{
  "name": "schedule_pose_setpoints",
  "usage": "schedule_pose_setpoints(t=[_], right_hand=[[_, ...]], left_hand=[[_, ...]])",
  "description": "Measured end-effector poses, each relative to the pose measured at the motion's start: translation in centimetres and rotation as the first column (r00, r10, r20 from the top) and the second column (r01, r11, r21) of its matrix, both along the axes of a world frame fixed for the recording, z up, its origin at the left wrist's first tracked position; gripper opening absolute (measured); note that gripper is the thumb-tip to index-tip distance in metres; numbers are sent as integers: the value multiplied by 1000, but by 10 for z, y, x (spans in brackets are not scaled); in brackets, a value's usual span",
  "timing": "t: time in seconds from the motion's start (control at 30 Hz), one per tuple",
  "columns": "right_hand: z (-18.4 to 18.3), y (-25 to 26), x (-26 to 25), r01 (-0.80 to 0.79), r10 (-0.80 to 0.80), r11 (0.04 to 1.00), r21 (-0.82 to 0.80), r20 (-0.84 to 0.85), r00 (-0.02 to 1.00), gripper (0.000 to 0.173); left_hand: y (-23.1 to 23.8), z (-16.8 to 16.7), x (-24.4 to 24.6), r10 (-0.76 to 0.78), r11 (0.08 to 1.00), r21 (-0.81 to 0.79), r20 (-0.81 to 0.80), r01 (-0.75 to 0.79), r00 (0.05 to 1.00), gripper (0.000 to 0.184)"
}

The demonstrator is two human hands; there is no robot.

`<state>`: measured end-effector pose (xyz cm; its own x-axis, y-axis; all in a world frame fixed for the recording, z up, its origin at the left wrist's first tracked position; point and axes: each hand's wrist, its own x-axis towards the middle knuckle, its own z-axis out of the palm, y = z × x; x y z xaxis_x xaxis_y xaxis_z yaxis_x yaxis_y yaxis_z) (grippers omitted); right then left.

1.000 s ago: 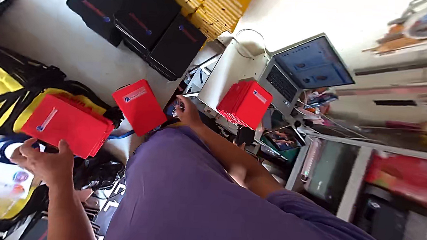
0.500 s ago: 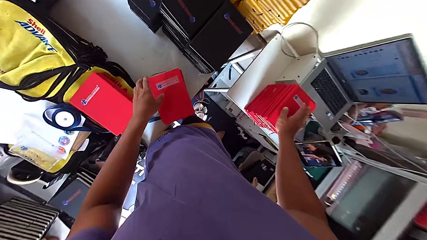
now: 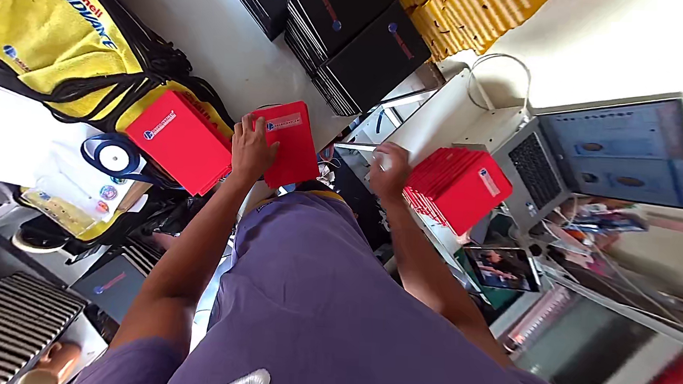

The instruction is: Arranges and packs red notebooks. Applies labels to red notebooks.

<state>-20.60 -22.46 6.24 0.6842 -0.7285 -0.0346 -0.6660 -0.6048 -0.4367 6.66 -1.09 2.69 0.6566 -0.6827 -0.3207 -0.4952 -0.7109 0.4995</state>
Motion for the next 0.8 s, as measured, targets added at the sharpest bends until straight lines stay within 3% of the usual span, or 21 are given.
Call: schedule_pose_setpoints(t=[0.1, 0.27, 0.8], right_hand=[[-14, 34, 84, -172, 175, 973, 156, -6, 985, 27], [-38, 50, 160, -259, 273, 950, 177, -59, 960, 35], [-11, 41, 196, -321, 351, 936, 142, -397, 848, 34]], left_hand=[[-8, 2, 11, 21, 1000, 6, -39, -21, 999, 63], [-9, 2, 15, 14, 999, 47, -35, -12, 999, 64], [-4, -7, 10, 35, 999, 3, -65, -35, 997, 70]])
